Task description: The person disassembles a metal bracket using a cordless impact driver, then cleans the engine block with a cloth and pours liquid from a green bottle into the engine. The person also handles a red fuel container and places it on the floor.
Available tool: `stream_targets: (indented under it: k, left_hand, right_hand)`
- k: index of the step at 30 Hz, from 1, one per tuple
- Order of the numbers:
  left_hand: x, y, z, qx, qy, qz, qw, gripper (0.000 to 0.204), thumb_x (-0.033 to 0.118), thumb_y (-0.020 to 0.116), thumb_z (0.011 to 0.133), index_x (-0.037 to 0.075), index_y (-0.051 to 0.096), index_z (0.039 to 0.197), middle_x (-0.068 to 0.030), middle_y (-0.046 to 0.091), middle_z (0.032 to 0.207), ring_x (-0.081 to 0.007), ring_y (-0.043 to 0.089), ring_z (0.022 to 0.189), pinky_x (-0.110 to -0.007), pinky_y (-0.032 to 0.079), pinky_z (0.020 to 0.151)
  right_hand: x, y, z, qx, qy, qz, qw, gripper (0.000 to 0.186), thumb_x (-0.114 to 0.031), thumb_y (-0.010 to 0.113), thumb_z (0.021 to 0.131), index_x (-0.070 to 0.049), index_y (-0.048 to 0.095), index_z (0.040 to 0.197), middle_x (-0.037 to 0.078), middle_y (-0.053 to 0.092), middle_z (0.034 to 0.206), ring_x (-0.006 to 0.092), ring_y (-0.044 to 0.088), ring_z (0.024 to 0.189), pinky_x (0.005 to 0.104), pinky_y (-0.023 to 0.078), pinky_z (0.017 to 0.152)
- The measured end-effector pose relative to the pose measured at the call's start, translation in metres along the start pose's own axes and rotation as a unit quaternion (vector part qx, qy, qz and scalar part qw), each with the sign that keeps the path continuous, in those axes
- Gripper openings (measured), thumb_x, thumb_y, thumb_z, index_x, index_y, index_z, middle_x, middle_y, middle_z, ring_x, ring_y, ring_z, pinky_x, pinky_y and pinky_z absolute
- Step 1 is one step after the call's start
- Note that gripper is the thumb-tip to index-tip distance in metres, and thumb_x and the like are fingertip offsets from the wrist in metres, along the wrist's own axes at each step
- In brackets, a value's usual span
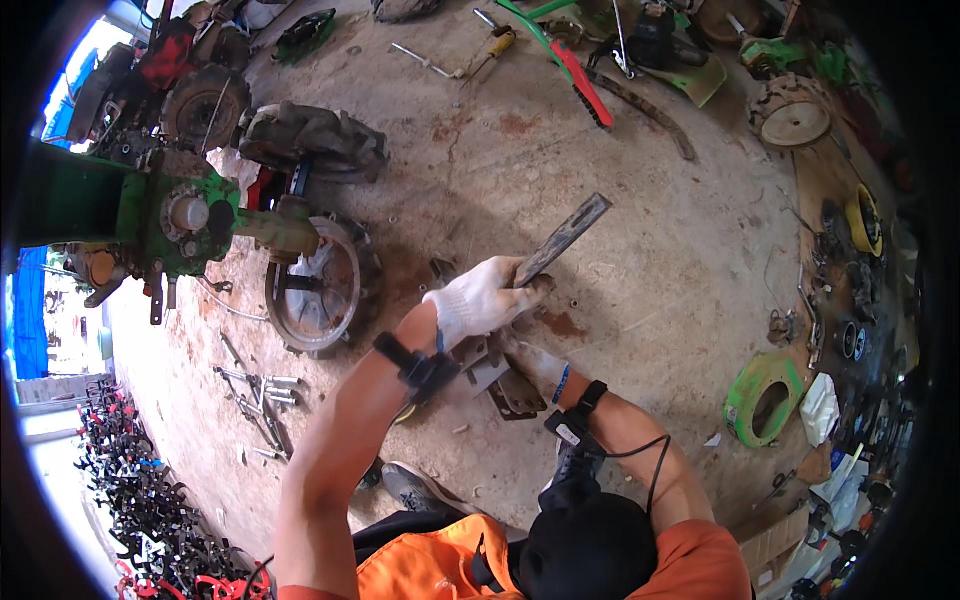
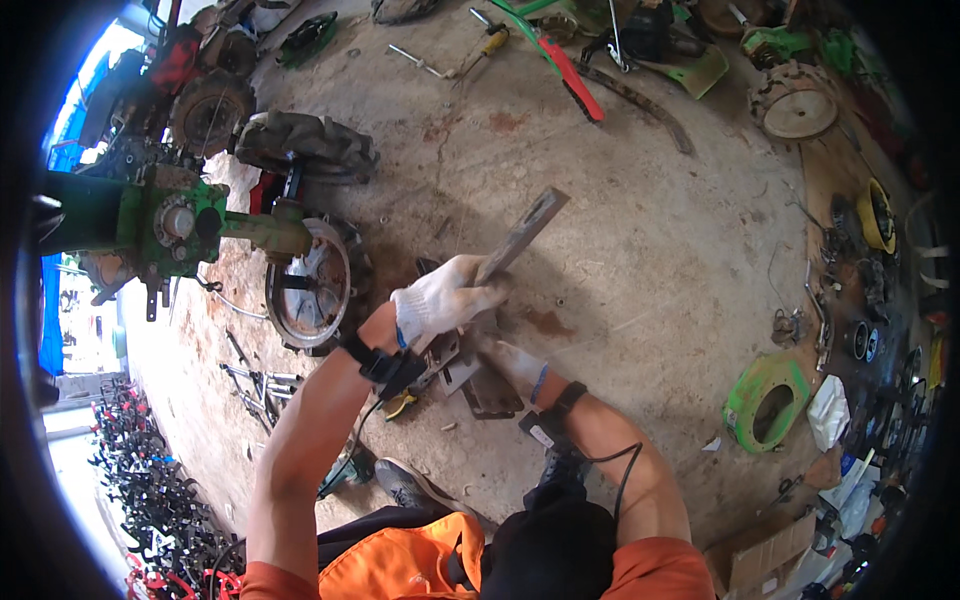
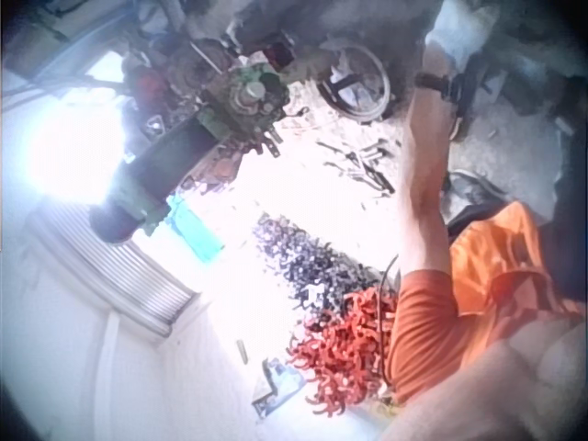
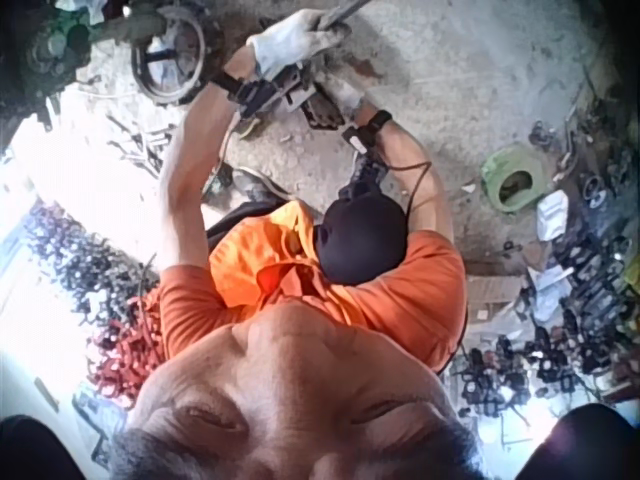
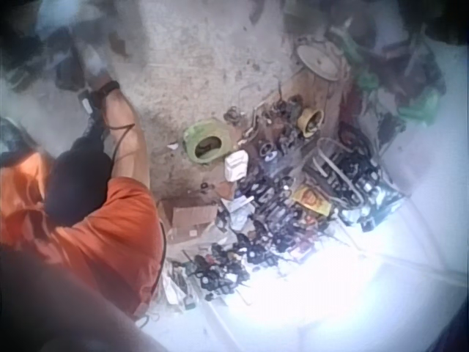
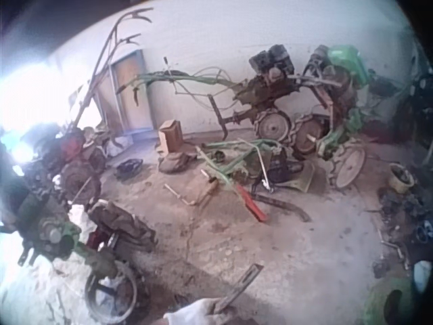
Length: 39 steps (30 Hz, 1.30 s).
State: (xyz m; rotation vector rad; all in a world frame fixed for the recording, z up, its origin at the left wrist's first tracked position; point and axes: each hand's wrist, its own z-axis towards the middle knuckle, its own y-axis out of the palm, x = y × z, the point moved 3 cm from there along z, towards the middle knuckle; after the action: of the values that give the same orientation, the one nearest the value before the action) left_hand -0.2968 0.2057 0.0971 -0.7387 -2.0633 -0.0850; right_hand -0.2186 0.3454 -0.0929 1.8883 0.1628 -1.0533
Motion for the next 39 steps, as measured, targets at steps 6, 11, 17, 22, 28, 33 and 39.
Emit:
stream_targets:
  k: [6,11,17,22,28,33,39]
  left_hand:
    - [0.010,0.039,-0.001,-0.002,0.054,0.191,0.980,0.054,0.042,0.071,0.103,-0.001,0.065,0.135,-0.0309,0.076,0.117,-0.0463,0.074,0.111,-0.048,0.058,0.097]
    - [-0.016,0.008,0.003,0.115,-0.033,0.033,0.992,0.064,0.043,0.073,0.102,-0.003,0.059,0.144,-0.0235,0.078,0.117,-0.0351,0.076,0.109,-0.041,0.060,0.094]
    - [-0.093,-0.012,-0.092,0.346,0.045,0.119,0.930,0.053,0.018,0.074,0.101,0.001,0.056,0.148,-0.0171,0.077,0.126,-0.0266,0.078,0.110,-0.038,0.063,0.096]
    - [-0.154,0.041,-0.133,0.164,-0.186,0.044,0.968,0.053,0.029,0.079,0.099,0.000,0.062,0.140,-0.0217,0.076,0.125,-0.0301,0.074,0.117,-0.042,0.058,0.104]
    - [-0.151,0.050,-0.128,0.137,-0.236,-0.027,0.962,0.039,0.033,0.074,0.103,-0.002,0.066,0.118,-0.0246,0.074,0.096,-0.0337,0.076,0.094,-0.048,0.058,0.085]
    - [-0.115,0.048,-0.133,0.273,-0.071,0.349,0.894,0.036,0.037,0.063,0.110,0.001,0.066,0.115,-0.0163,0.074,0.067,-0.0374,0.078,0.075,-0.047,0.061,0.075]
    - [-0.114,0.038,-0.132,0.088,-0.254,0.034,0.963,0.030,0.030,0.069,0.102,0.003,0.065,0.116,-0.0247,0.076,0.094,-0.0484,0.074,0.092,-0.056,0.059,0.081]
  right_hand:
    - [0.031,-0.004,-0.007,-0.006,0.132,0.030,0.991,0.050,-0.045,0.070,0.110,-0.009,0.064,0.144,0.003,0.071,0.130,0.0135,0.066,0.115,0.0333,0.058,0.095]
    - [0.025,0.006,-0.019,0.007,0.206,0.241,0.948,0.047,-0.044,0.073,0.108,-0.009,0.068,0.139,0.004,0.075,0.127,0.0166,0.070,0.111,0.0361,0.061,0.093]
    - [-0.004,0.005,-0.021,0.027,0.227,0.057,0.972,0.057,-0.048,0.068,0.110,-0.005,0.064,0.147,0.005,0.072,0.138,0.0168,0.067,0.121,0.0346,0.057,0.101]
    - [-0.006,0.003,-0.024,0.088,0.184,0.114,0.972,0.054,-0.046,0.070,0.110,-0.006,0.064,0.146,0.004,0.072,0.135,0.0147,0.066,0.119,0.0338,0.056,0.102]
    - [-0.005,-0.029,-0.028,0.078,0.206,0.078,0.972,0.051,-0.047,0.067,0.112,-0.009,0.063,0.145,0.005,0.071,0.135,0.0156,0.067,0.118,0.0352,0.056,0.104]
    - [0.013,-0.043,-0.034,0.091,0.196,0.060,0.974,0.055,-0.048,0.062,0.113,-0.008,0.059,0.149,0.006,0.068,0.140,0.0175,0.065,0.123,0.0360,0.054,0.107]
    - [0.016,-0.054,-0.040,0.102,0.172,0.034,0.979,0.060,-0.051,0.057,0.114,-0.006,0.053,0.154,0.009,0.064,0.145,0.0197,0.062,0.128,0.0370,0.053,0.110]
